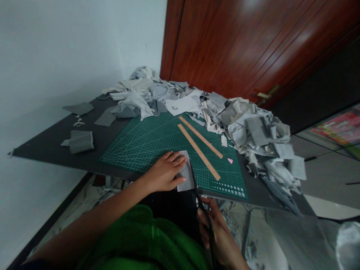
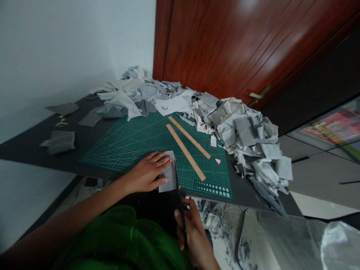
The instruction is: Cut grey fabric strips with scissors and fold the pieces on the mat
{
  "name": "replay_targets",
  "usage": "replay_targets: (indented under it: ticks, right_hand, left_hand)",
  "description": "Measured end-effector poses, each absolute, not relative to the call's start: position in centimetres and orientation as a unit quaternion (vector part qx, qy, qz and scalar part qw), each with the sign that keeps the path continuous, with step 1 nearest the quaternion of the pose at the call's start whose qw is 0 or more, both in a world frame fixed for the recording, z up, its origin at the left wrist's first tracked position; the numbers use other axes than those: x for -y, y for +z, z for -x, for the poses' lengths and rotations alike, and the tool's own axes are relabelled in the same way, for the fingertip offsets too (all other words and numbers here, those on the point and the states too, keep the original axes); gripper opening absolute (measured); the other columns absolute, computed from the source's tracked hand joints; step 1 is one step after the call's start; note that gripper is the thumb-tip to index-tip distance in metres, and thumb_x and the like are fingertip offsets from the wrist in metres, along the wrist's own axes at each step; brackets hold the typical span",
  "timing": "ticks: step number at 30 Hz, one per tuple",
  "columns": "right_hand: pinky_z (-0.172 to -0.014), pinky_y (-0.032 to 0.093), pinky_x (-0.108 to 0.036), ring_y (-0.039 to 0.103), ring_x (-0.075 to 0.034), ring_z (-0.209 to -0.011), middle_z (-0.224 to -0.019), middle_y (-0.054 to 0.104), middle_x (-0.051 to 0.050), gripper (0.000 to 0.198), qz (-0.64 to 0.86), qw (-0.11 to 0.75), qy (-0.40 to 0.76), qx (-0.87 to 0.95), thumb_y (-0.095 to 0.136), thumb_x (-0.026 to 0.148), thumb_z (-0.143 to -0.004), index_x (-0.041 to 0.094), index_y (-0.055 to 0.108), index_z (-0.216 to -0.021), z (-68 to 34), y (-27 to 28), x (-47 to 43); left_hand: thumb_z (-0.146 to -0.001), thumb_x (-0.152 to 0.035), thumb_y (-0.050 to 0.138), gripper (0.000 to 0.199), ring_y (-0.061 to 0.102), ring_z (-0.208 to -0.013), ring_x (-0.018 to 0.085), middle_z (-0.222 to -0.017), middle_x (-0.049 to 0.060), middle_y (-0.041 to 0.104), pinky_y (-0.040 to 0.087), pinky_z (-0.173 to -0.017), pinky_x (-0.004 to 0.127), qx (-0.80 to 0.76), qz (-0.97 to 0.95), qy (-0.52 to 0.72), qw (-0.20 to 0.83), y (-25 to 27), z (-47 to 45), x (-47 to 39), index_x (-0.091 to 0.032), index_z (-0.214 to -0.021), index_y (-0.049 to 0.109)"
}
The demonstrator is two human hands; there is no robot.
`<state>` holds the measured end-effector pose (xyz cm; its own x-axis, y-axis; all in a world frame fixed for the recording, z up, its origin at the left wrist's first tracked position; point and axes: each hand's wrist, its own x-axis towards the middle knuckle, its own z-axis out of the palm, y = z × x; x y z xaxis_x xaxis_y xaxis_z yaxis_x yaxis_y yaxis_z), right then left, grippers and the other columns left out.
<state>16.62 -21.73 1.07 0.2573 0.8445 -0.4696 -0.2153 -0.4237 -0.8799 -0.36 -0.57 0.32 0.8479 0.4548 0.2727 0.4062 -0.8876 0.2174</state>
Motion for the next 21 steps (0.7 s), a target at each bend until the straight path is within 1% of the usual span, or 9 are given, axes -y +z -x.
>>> replay_targets:
  ticks: [3,5,9,14,21]
  right_hand:
    - [-0.035,0.029,-0.015,0.035,-0.005,-0.040,-0.067,0.049,0.011,0.065,0.632,0.473,0.557,0.259,0.075,0.066,-0.083,0.026,0.049,-0.127,-16.60,0.73,21.99]
    - [-0.036,0.029,-0.016,0.035,-0.005,-0.040,-0.065,0.047,0.012,0.062,0.630,0.473,0.555,0.265,0.075,0.065,-0.085,0.027,0.050,-0.127,-16.54,0.60,22.10]
    - [-0.035,0.029,-0.015,0.034,-0.005,-0.039,-0.062,0.043,0.013,0.062,0.635,0.476,0.545,0.271,0.074,0.065,-0.085,0.026,0.052,-0.127,-16.45,0.63,22.19]
    - [-0.035,0.029,-0.015,0.034,-0.005,-0.040,-0.064,0.048,0.011,0.065,0.641,0.471,0.540,0.276,0.074,0.066,-0.084,0.025,0.051,-0.128,-16.38,0.88,22.24]
    - [-0.035,0.029,-0.015,0.036,-0.005,-0.041,-0.066,0.049,0.010,0.065,0.662,0.465,0.521,0.273,0.075,0.067,-0.083,0.025,0.053,-0.128,-16.16,0.90,22.44]
  left_hand:
    - [-0.101,-0.058,0.045,0.067,0.034,-0.152,0.033,-0.158,0.012,0.050,0.021,-0.125,0.051,-0.224,-0.958,0.163,0.079,0.23,0.36,0.60,-0.016,-0.153,0.045]
    - [-0.101,-0.058,0.046,0.067,0.034,-0.152,0.033,-0.158,0.012,0.050,0.021,-0.125,0.051,-0.225,-0.957,0.165,0.080,0.17,0.35,0.60,-0.017,-0.154,0.045]
    - [-0.100,-0.057,0.047,0.066,0.035,-0.151,0.033,-0.158,0.012,0.049,0.021,-0.125,0.051,-0.227,-0.957,0.163,0.081,0.20,0.33,0.60,-0.018,-0.153,0.045]
    - [-0.100,-0.059,0.046,0.067,0.035,-0.151,0.034,-0.158,0.013,0.050,0.020,-0.126,0.051,-0.226,-0.957,0.161,0.079,0.30,0.34,0.62,-0.015,-0.151,0.047]
    - [-0.100,-0.059,0.047,0.067,0.036,-0.150,0.033,-0.156,0.012,0.052,0.021,-0.125,0.051,-0.223,-0.956,0.174,0.074,0.23,0.36,0.75,-0.018,-0.152,0.047]
